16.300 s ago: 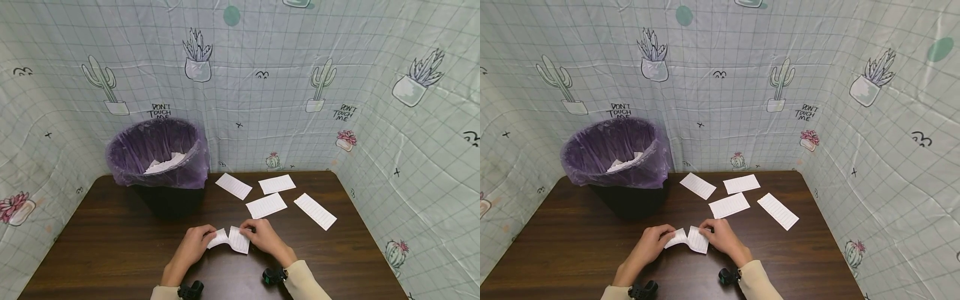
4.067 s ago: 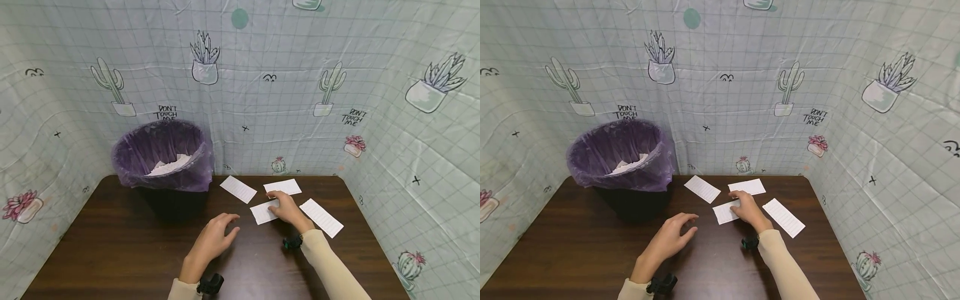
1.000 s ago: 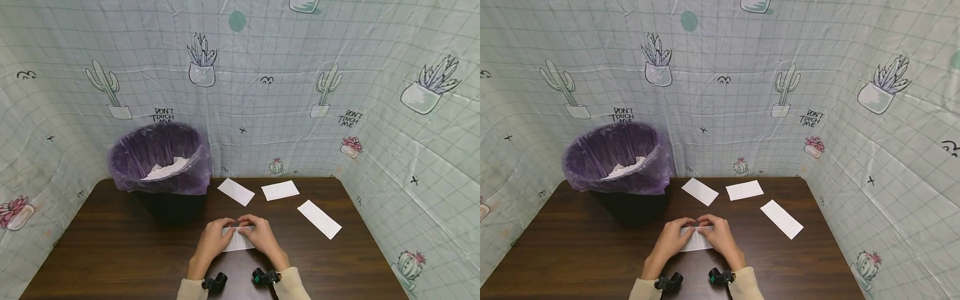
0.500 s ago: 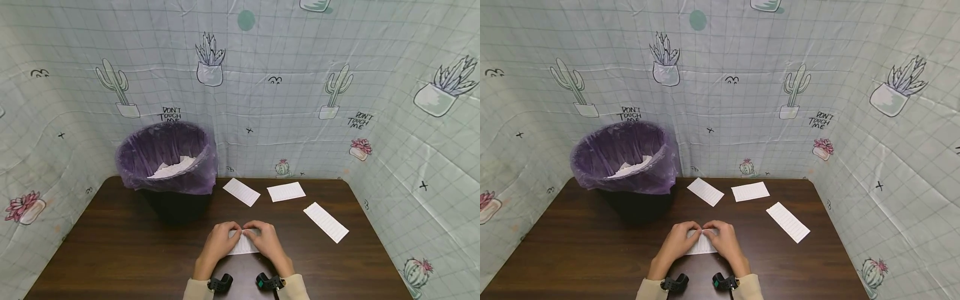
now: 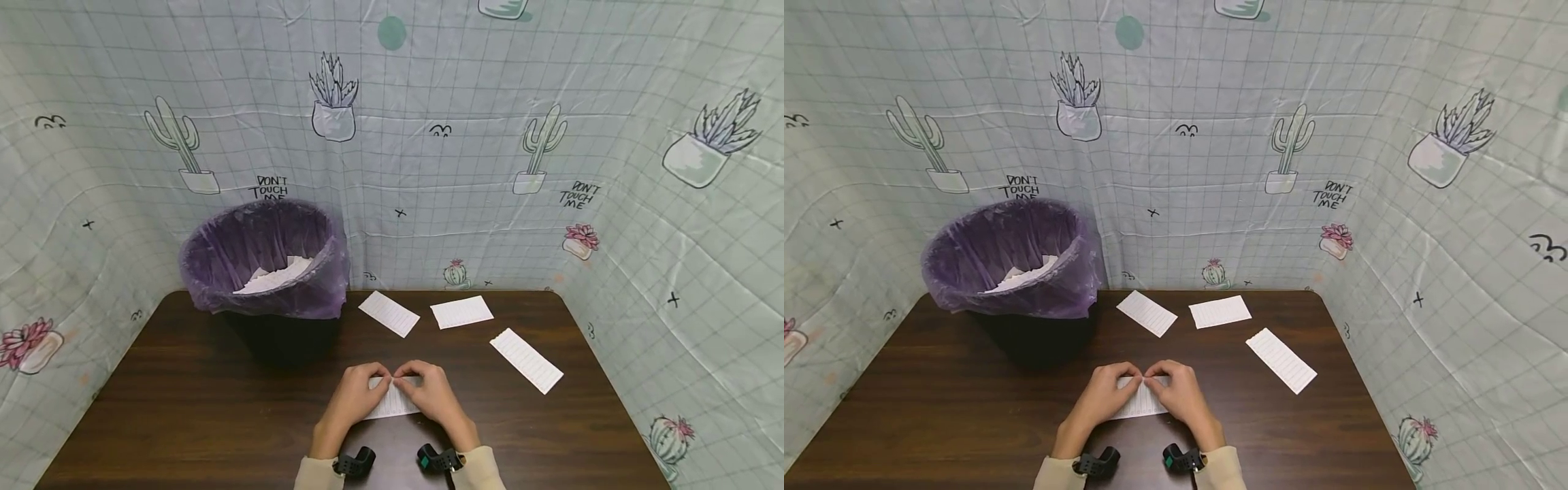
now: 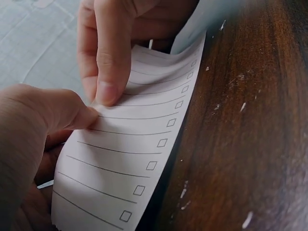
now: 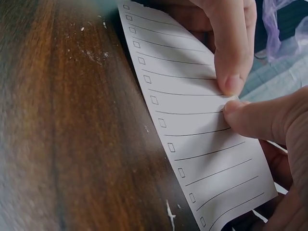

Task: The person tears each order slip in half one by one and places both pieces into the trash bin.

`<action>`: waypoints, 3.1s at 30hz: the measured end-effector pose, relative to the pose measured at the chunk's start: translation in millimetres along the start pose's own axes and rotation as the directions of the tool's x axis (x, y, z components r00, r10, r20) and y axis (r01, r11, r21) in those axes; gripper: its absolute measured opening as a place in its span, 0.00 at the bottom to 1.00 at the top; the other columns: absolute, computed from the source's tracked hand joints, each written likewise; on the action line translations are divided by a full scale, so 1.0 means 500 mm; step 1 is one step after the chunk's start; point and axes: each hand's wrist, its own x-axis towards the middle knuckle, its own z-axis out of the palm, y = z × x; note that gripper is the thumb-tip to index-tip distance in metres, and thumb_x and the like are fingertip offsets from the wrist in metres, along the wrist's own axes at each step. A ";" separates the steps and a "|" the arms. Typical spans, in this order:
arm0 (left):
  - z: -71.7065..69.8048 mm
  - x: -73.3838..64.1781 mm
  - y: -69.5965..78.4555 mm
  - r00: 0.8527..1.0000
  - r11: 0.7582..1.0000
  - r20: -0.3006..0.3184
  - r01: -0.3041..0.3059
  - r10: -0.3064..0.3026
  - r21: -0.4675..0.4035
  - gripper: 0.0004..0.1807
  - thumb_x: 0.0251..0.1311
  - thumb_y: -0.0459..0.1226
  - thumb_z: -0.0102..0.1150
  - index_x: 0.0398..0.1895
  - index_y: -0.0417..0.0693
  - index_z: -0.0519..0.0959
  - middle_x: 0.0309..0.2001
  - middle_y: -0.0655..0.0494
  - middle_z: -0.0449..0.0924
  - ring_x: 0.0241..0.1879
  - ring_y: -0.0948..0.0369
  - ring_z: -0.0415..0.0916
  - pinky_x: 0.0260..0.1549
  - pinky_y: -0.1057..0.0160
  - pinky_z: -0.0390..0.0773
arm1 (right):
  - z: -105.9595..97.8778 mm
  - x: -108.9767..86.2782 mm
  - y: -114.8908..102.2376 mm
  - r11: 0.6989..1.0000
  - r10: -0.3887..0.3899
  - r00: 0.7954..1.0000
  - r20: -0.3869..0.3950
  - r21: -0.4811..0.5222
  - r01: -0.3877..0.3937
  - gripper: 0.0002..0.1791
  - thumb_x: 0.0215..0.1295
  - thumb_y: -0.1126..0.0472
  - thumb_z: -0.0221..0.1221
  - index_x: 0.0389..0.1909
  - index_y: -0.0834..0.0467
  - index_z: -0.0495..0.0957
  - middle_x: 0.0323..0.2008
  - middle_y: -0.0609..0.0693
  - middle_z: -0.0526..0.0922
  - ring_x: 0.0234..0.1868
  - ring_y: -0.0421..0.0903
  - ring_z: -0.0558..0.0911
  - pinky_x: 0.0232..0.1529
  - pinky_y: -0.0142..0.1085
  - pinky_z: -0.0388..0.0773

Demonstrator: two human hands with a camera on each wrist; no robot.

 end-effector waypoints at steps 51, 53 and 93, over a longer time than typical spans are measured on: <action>-0.047 -0.003 -0.018 0.989 0.979 -0.022 0.139 -0.143 -0.148 0.02 0.65 0.34 0.68 0.35 0.48 0.88 0.26 0.61 0.80 0.19 0.70 0.61 0.21 0.70 0.63 | -0.044 0.001 0.031 0.996 0.069 0.993 -0.091 0.064 -0.063 0.03 0.62 0.66 0.69 0.30 0.56 0.88 0.28 0.46 0.87 0.25 0.31 0.72 0.29 0.28 0.71; -0.046 -0.004 -0.019 0.992 0.982 -0.026 0.121 -0.126 -0.146 0.02 0.65 0.34 0.67 0.35 0.47 0.88 0.26 0.60 0.81 0.19 0.70 0.61 0.21 0.70 0.64 | -0.045 0.001 0.032 0.996 0.067 0.994 -0.087 0.063 -0.061 0.02 0.63 0.65 0.69 0.31 0.57 0.88 0.29 0.47 0.88 0.25 0.31 0.73 0.29 0.28 0.72; -0.050 -0.002 -0.024 0.986 0.977 -0.082 0.132 -0.147 -0.168 0.03 0.65 0.33 0.67 0.34 0.47 0.86 0.30 0.57 0.85 0.26 0.69 0.71 0.29 0.68 0.73 | -0.060 0.003 0.030 0.993 0.082 0.989 -0.124 0.098 -0.070 0.03 0.64 0.66 0.68 0.32 0.62 0.86 0.26 0.47 0.85 0.28 0.33 0.77 0.33 0.29 0.76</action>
